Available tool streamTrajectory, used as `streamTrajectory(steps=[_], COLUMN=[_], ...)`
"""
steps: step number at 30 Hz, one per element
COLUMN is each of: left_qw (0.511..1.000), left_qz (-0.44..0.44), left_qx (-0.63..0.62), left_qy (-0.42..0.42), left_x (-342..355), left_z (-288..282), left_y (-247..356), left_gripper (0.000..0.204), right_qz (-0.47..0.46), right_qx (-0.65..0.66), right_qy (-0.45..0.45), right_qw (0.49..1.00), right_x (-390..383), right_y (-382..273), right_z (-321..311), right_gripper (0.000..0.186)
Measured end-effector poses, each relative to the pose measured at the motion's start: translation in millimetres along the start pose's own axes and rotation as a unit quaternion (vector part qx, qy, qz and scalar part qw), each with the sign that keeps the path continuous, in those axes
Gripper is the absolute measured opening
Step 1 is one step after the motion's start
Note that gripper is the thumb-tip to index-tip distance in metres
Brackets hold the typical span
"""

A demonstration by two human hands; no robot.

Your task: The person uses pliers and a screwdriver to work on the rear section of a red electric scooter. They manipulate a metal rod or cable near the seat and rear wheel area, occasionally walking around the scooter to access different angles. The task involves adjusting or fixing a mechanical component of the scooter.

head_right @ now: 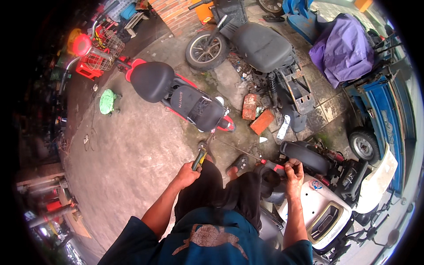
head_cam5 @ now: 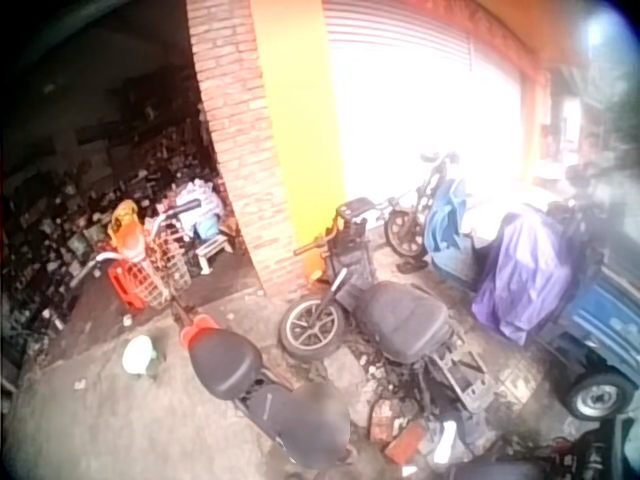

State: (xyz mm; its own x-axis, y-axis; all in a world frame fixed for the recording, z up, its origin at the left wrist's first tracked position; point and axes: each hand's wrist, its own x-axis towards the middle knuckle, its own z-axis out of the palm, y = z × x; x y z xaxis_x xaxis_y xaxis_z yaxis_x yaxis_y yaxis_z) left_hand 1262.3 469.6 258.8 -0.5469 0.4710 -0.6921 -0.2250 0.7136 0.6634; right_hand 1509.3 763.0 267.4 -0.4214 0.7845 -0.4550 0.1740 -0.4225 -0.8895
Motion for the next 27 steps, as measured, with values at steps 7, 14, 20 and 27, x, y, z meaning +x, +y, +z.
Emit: streamTrajectory(steps=[7, 14, 20, 27], left_qw=[0.999, 0.999, 0.999, 0.998], left_qz=[-0.013, -0.017, -0.013, -0.034], left_qx=[-0.037, -0.033, -0.043, -0.03], left_qy=[0.005, -0.026, -0.007, -0.032], left_x=[2, 7, 6, 12], left_z=[3, -3, 0, -3], left_y=[-5, -7, -5, -14], left_gripper=[0.011, 0.013, 0.014, 0.016], right_qz=[0.18, 0.062, 0.108, 0.011], right_qx=[-0.025, -0.042, 0.019, -0.013], right_qy=[-0.017, -0.066, -0.006, 0.006], right_qw=[0.983, 0.995, 0.994, 1.0], right_x=[-2, -2, 0, 10], right_y=[-14, -12, -18, -3], right_z=[2, -7, 9, -1], right_gripper=[0.034, 0.04, 0.022, 0.017])
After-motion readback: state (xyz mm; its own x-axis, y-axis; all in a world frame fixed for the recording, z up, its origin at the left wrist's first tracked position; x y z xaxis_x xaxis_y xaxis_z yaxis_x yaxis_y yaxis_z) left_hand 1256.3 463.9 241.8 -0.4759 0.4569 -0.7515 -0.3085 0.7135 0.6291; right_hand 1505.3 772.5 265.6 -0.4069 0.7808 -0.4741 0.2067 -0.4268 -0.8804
